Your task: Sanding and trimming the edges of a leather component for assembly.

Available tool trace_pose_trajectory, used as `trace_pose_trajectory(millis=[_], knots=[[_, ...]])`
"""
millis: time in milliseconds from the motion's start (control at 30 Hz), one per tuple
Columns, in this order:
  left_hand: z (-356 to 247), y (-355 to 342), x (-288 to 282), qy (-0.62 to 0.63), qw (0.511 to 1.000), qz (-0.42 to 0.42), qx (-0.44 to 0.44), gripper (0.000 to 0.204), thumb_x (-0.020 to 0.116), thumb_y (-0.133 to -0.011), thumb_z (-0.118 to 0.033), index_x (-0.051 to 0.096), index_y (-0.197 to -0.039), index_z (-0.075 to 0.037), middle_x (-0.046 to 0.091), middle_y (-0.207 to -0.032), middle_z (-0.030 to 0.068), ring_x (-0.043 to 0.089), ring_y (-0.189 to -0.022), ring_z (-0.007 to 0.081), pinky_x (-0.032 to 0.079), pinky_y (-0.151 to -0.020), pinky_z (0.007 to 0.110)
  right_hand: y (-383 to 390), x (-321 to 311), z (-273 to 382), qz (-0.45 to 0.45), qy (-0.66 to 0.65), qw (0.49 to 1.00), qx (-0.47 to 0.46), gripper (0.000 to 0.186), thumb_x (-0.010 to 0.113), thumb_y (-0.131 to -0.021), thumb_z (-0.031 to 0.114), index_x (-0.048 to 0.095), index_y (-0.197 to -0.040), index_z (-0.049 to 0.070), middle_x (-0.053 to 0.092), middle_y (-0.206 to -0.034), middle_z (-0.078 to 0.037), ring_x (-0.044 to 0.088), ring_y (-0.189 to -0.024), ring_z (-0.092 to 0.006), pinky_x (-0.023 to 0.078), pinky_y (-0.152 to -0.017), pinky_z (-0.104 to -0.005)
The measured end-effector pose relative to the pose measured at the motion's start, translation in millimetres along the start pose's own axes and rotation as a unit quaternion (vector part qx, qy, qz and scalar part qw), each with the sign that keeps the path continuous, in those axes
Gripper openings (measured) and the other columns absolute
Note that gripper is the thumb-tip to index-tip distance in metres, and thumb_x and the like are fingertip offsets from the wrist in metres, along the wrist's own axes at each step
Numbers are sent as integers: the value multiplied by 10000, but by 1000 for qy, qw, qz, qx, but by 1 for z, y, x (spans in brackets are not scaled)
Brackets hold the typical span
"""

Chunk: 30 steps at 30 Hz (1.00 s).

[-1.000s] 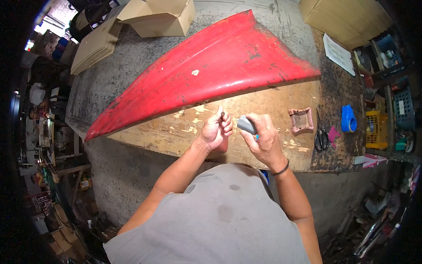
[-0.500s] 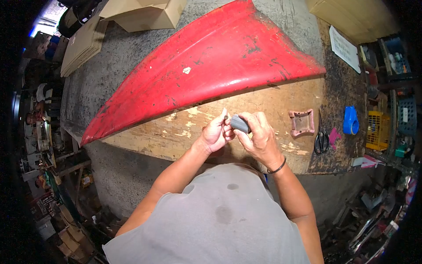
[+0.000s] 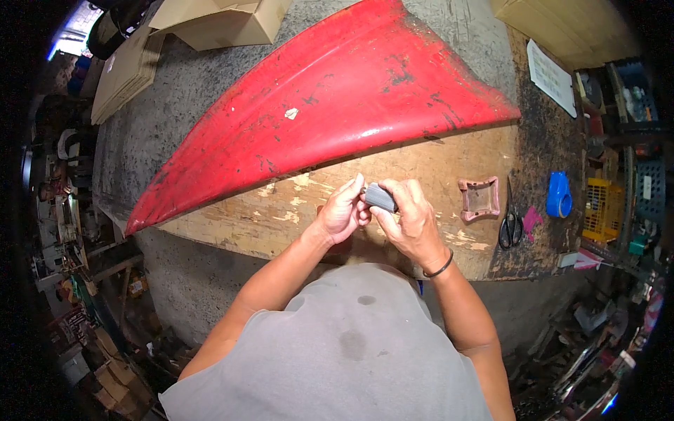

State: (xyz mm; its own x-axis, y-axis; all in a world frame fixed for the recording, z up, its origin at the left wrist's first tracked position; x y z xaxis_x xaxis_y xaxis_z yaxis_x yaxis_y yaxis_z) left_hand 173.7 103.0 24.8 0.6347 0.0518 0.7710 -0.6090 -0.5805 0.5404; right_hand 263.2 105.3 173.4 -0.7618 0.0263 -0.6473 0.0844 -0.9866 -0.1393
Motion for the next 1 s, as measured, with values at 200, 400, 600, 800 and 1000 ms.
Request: trace_pose_trajectory(millis=[200,400,600,800,1000], knots=[[-18,5,7,-68,996,7,58,307,539,-1006,-396,501,-830,-147,484,-681,-34,484,-567,76,387,-503,227,7,2,-13,12,-39,999,18,363,697,-864,112,561,-1189,26,603,-1019,-137,631,-875,-261,522,-723,-355],[-22,4,11,-186,981,-8,59,323,574,-991,-386,512,-809,-127,457,-629,-39,462,-542,63,383,-489,222,44,42,-71,56,-330,910,245,337,606,-967,207,513,-1235,27,581,-926,-23,584,-726,-94,509,-644,-248],[-1,-14,-10,-240,968,-56,47,332,577,-989,-392,552,-834,-100,502,-652,-29,476,-547,64,388,-486,212,59,48,-102,50,-251,918,304,348,609,-962,260,524,-1194,15,597,-846,-74,604,-687,-144,490,-618,-297],[9,-16,-19,-222,975,-9,24,253,574,-994,-291,620,-989,-42,634,-765,23,598,-663,91,459,-564,208,43,20,-74,5,-37,984,175,337,661,-897,202,551,-1140,-4,648,-952,-208,651,-854,-331,512,-728,-393],[19,-24,-31,-286,958,-31,21,203,554,-982,-141,633,-1105,-1,663,-848,35,619,-732,100,504,-657,225,44,17,-74,-36,-15,989,142,370,731,-823,167,570,-1117,10,632,-981,-204,647,-867,-348,518,-728,-405]])
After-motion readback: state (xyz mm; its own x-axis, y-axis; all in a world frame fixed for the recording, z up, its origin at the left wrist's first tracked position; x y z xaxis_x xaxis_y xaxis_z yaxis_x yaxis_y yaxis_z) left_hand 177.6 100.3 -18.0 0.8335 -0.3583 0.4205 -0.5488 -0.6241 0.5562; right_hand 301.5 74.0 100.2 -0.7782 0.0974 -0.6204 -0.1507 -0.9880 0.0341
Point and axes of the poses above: each hand's wrist, its own y-axis away from the middle knuckle, its own x-axis out of the palm, z = x × y, the point moved 10 cm from there along -y, towards the middle knuckle
